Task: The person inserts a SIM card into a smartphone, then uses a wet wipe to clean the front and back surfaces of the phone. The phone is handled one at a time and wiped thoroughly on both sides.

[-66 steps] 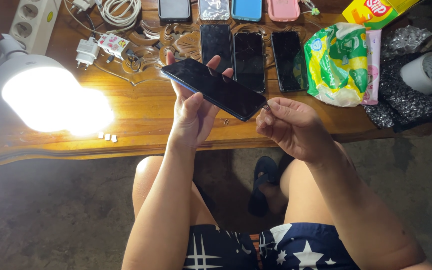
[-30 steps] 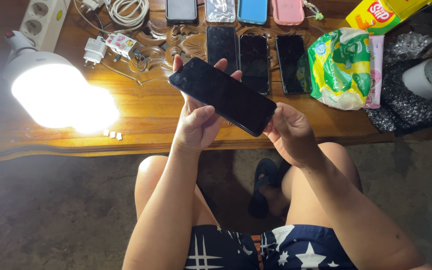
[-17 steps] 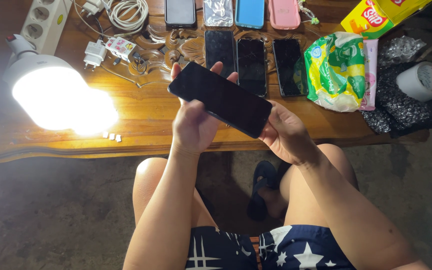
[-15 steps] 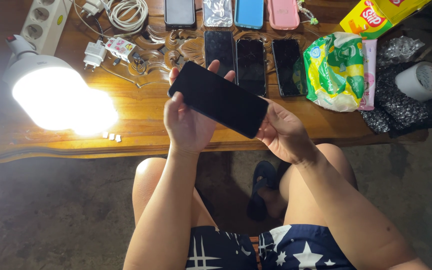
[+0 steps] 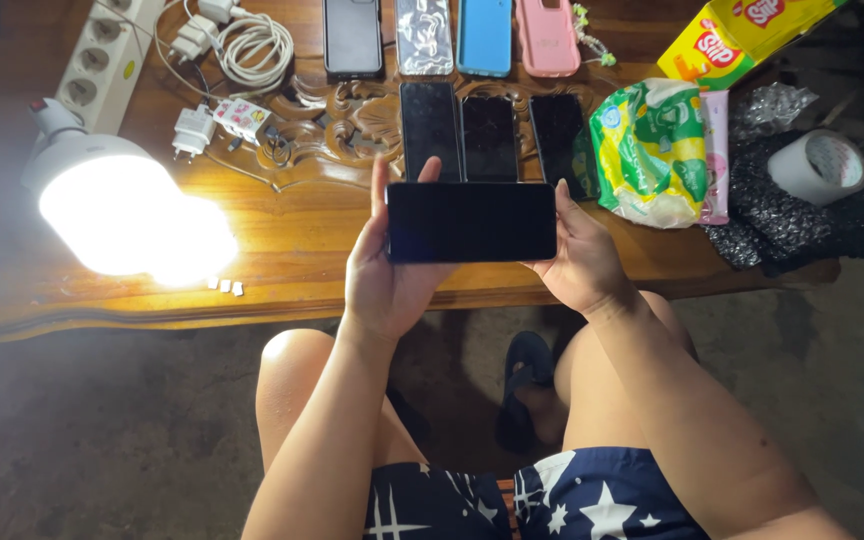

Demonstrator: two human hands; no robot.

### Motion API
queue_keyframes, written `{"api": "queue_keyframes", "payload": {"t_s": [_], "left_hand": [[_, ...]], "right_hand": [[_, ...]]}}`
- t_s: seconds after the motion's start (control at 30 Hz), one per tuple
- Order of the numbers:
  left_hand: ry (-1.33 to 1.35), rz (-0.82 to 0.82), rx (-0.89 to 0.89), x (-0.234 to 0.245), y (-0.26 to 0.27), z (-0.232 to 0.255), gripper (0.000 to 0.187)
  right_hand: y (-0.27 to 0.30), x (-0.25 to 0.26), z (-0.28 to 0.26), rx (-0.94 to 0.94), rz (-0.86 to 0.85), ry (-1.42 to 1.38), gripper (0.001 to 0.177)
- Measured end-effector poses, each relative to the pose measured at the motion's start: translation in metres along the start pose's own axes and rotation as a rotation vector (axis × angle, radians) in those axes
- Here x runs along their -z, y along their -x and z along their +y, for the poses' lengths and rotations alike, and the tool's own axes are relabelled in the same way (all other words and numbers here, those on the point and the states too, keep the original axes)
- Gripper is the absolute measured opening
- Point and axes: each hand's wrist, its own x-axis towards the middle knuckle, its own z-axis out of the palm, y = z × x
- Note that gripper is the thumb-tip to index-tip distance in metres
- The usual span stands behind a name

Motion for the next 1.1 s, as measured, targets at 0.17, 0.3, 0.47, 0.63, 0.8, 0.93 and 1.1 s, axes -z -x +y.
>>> {"api": "queue_keyframes", "payload": {"t_s": [0.17, 0.3, 0.47, 0.63, 0.8, 0.93, 1.1], "left_hand": [[0.052, -0.096, 0.16, 0.0, 0.011, 0.002, 0.055], [0.294, -0.188, 0.291, 0.006, 0.016, 0.0, 0.045], [-0.004, -0.152, 0.435, 0.008, 0.013, 0.003, 0.067], [-0.16, -0.1, 0.474, 0.008, 0.011, 0.01, 0.072], [-0.201, 0.186, 0.252, 0.015, 0.009, 0.026, 0.049], [-0.283, 0.34, -0.003, 0.021, 0.008, 0.045, 0.044], [-0.446, 0.583, -0.141, 0.03, 0.012, 0.052, 0.041]], "right_hand": [[-0.013, 0.014, -0.007, -0.071, 0.006, -0.009, 0.04], [-0.024, 0.019, -0.011, -0.179, 0.186, -0.017, 0.028], [-0.038, 0.014, -0.009, -0.196, 0.367, -0.025, 0.027], [-0.054, 0.002, -0.012, -0.233, 0.243, -0.069, 0.029], [-0.074, -0.017, -0.012, -0.225, 0.414, 0.117, 0.048], [-0.07, -0.015, -0.002, -0.118, 0.327, 0.29, 0.045], [-0.053, -0.002, 0.039, -0.137, 0.249, 0.57, 0.033]]}}
